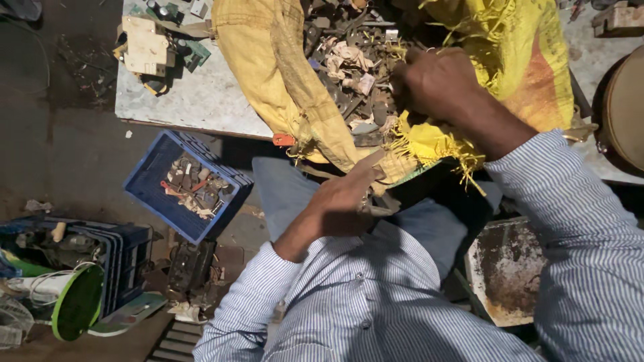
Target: The person sorts small electronic components from a yellow sack, picking up items and placing them into a blue crate. The person handles various metal and plastic parts by hand, occasionally moving items aside to reach deeper into the sack.
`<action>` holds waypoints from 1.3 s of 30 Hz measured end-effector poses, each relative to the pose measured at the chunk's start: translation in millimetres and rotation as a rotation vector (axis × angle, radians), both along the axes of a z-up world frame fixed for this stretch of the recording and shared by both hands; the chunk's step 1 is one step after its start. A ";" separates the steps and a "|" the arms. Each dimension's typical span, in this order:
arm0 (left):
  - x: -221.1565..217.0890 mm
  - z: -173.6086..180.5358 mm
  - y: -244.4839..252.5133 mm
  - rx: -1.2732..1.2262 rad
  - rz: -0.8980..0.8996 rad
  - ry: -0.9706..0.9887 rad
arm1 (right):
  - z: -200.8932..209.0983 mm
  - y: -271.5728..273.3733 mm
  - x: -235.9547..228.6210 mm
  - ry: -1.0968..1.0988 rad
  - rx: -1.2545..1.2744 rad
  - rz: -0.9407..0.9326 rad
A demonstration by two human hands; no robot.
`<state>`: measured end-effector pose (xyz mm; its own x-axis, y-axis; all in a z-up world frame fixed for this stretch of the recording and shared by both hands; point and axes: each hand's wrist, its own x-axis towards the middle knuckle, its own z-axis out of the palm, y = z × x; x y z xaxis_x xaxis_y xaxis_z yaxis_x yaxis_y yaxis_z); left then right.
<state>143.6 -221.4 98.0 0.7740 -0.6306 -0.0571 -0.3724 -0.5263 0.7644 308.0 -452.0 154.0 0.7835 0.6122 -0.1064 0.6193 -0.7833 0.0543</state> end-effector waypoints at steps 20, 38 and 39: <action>93.3 70.1 26.9 -1.380 0.624 0.691 | 22.6 -29.2 2.9 0.666 1.428 -0.308; 34.8 50.3 21.9 -1.266 0.834 0.536 | 2.1 6.9 24.9 0.156 0.437 -0.213; 33.9 48.1 22.9 -1.265 0.823 0.531 | -0.6 7.0 24.5 0.123 0.393 -0.156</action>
